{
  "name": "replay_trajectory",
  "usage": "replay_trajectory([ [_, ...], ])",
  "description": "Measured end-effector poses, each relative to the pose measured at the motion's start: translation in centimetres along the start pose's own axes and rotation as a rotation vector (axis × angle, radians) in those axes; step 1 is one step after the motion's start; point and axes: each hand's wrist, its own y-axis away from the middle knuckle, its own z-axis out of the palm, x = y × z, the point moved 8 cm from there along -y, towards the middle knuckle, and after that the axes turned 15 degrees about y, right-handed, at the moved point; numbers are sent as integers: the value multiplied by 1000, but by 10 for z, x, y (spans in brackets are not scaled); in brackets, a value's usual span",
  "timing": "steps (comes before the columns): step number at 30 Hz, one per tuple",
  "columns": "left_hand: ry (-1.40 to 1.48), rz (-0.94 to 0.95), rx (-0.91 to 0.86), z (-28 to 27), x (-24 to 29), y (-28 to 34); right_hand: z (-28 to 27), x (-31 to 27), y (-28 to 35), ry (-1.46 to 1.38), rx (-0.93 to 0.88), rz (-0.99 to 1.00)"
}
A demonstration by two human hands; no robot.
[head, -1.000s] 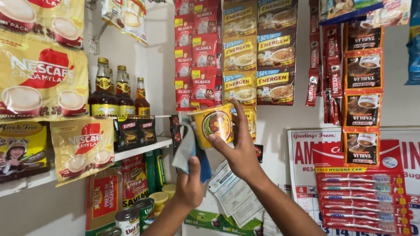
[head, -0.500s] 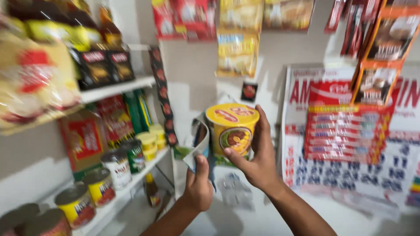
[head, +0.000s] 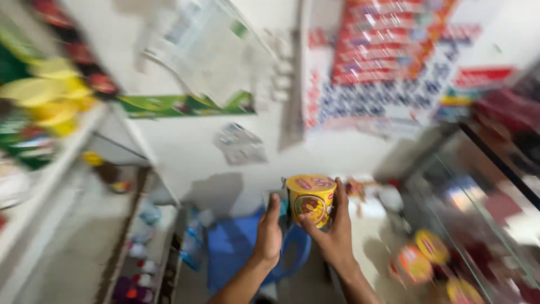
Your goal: The recorder is using a cloth to wipe down containers of instant noodles before placing them on the shelf.
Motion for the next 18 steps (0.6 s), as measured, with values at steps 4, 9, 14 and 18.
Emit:
replay_trajectory([
  [4, 42, -119, 160, -50, -52, 18, -27, 34, 47, 222, 134, 19],
  [9, -286, -172, 116, -63, -57, 63, 2, 62, 95, 82, -76, 179],
  [14, -391, -274, 221, -112, -60, 106, 30, 91, 116, -6, -94, 253],
  [18, -496, -261, 266, -132, -54, 119, 39, 100, 137, -176, -136, 234],
])
